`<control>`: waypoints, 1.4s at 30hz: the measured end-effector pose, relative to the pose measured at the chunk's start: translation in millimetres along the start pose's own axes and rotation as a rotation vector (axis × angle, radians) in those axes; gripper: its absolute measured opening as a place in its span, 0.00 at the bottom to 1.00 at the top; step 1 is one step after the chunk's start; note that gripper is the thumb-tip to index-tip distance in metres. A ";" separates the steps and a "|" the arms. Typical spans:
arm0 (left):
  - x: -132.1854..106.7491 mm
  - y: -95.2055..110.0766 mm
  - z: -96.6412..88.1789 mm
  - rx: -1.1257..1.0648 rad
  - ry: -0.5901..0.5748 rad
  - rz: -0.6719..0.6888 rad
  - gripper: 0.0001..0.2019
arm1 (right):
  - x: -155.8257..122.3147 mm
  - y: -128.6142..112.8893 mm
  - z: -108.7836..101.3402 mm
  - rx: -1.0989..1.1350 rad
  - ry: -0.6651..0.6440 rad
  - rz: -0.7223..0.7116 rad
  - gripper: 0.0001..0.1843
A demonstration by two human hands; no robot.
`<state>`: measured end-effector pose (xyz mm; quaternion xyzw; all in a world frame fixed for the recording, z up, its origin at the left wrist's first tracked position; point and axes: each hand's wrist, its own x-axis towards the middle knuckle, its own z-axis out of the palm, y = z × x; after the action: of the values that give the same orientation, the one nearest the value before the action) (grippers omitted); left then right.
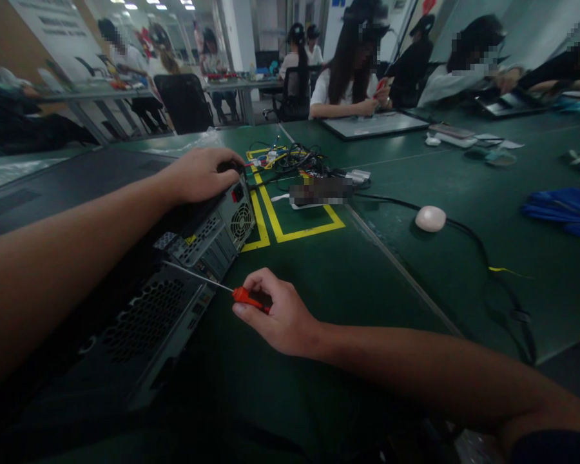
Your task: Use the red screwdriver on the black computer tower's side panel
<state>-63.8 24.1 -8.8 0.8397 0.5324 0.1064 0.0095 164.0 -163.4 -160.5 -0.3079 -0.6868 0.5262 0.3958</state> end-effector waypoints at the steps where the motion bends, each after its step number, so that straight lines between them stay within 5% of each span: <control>1: -0.5 1.4 -0.7 0.000 -0.004 -0.002 0.38 | -0.2 -0.1 0.0 -0.005 -0.002 0.005 0.19; 42: -0.7 5.9 -7.3 -0.034 -0.034 -0.071 0.41 | -1.9 -1.1 -2.4 -0.067 0.008 0.000 0.16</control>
<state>-60.3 20.3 -1.0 0.8217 0.5597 0.1005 0.0367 167.0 -164.2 -159.5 -0.3232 -0.7025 0.5014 0.3881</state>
